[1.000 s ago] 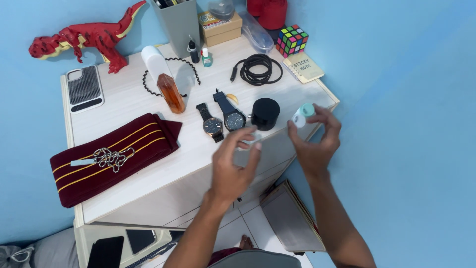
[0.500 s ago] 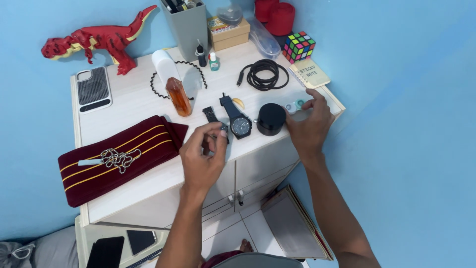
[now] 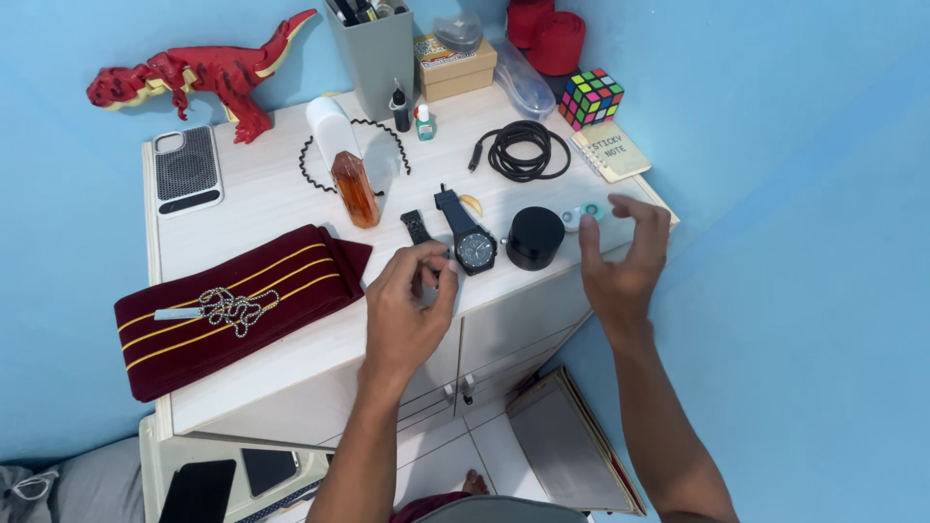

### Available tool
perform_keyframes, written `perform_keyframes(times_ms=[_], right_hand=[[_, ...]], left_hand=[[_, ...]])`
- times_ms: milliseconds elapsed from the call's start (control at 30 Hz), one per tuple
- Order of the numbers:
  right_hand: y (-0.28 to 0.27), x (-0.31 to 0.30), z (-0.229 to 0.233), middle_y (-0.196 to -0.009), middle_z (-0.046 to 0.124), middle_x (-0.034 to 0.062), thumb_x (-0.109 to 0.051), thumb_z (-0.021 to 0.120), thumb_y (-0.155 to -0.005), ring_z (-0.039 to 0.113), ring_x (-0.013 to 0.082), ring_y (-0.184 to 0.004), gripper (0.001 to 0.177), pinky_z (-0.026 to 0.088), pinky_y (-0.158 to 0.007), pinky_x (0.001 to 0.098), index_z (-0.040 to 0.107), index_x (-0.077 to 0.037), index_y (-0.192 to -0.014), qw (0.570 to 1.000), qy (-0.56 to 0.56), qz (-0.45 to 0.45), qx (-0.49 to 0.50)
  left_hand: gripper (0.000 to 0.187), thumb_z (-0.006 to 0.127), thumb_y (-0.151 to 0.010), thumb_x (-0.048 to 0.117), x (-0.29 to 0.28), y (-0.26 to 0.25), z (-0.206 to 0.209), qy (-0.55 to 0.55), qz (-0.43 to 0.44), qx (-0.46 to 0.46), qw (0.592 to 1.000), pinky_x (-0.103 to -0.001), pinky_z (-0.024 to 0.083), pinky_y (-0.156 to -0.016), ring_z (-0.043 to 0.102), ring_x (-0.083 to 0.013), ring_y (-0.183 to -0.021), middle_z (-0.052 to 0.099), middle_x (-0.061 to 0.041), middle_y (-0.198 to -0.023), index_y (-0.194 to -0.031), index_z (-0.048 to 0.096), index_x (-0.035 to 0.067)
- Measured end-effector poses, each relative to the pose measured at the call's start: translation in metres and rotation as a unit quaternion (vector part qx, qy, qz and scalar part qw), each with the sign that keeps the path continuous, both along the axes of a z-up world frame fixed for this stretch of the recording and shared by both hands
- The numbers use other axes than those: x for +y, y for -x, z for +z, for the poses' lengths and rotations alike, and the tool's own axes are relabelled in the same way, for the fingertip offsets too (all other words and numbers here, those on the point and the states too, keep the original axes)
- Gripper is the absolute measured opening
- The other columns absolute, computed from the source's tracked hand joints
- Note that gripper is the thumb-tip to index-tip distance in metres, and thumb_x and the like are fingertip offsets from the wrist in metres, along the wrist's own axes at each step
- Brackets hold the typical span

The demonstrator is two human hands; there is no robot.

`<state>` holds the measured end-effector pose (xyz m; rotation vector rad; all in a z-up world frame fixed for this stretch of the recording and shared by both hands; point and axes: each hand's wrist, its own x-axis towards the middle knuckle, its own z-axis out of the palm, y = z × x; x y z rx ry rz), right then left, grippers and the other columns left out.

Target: The person sweeps the floor with a broom, picks up two smartphones from a side table, moves various small objects on top of a cabinet, and straightens a bolster on a bed.

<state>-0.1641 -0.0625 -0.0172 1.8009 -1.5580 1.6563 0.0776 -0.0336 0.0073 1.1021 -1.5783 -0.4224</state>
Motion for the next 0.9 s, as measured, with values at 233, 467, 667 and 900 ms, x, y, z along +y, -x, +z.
perform_keyframes(times_ms=[233, 467, 667, 900], right_hand=[[-0.024, 0.012, 0.004, -0.109, 0.060, 0.0094, -0.002, 0.079, -0.088, 0.063, 0.0237, -0.100, 0.016, 0.055, -0.082, 0.0345, 0.070, -0.004, -0.102, 0.992, 0.038, 0.111, 0.050], [-0.040, 0.020, 0.011, -0.105, 0.062, 0.0066, -0.001, 0.081, -0.080, 0.060, 0.0247, -0.100, 0.018, 0.051, -0.085, 0.0406, 0.072, -0.006, -0.095, 0.992, 0.043, 0.059, 0.103], [-0.045, 0.034, 0.006, -0.099, 0.066, 0.0081, 0.004, 0.080, -0.087, 0.067, 0.0192, -0.091, 0.016, 0.056, -0.075, 0.0302, 0.071, -0.003, -0.099, 0.983, 0.038, 0.175, 0.025], [-0.060, 0.052, 0.003, -0.096, 0.075, 0.0101, -0.002, 0.081, -0.088, 0.073, 0.0156, -0.084, 0.014, 0.058, -0.070, 0.0246, 0.072, -0.002, -0.098, 0.963, -0.012, 0.261, -0.060]], left_hand=[[0.021, 0.073, -0.092, 0.006, 0.001, 0.000, -0.001, 0.028, -0.012, -0.007, 1.000, -0.029, 0.058, -0.074, 0.069, -0.0146, -0.081, 0.073, -0.010, -0.091, -0.111, 0.071, -0.001], [0.019, 0.073, -0.091, 0.005, 0.002, -0.003, -0.002, 0.049, -0.022, -0.004, 0.999, -0.029, 0.056, -0.070, 0.068, -0.0141, -0.079, 0.072, -0.009, -0.089, -0.109, 0.071, -0.001], [0.017, 0.073, -0.092, 0.006, 0.003, -0.005, -0.001, 0.047, -0.029, 0.002, 0.998, -0.028, 0.055, -0.069, 0.068, -0.0135, -0.079, 0.072, -0.009, -0.089, -0.108, 0.071, 0.000], [0.017, 0.072, -0.095, 0.006, 0.005, -0.007, -0.010, 0.086, -0.070, 0.063, 0.992, -0.027, 0.055, -0.073, 0.069, -0.0143, -0.083, 0.073, -0.010, -0.093, -0.111, 0.070, -0.001]])
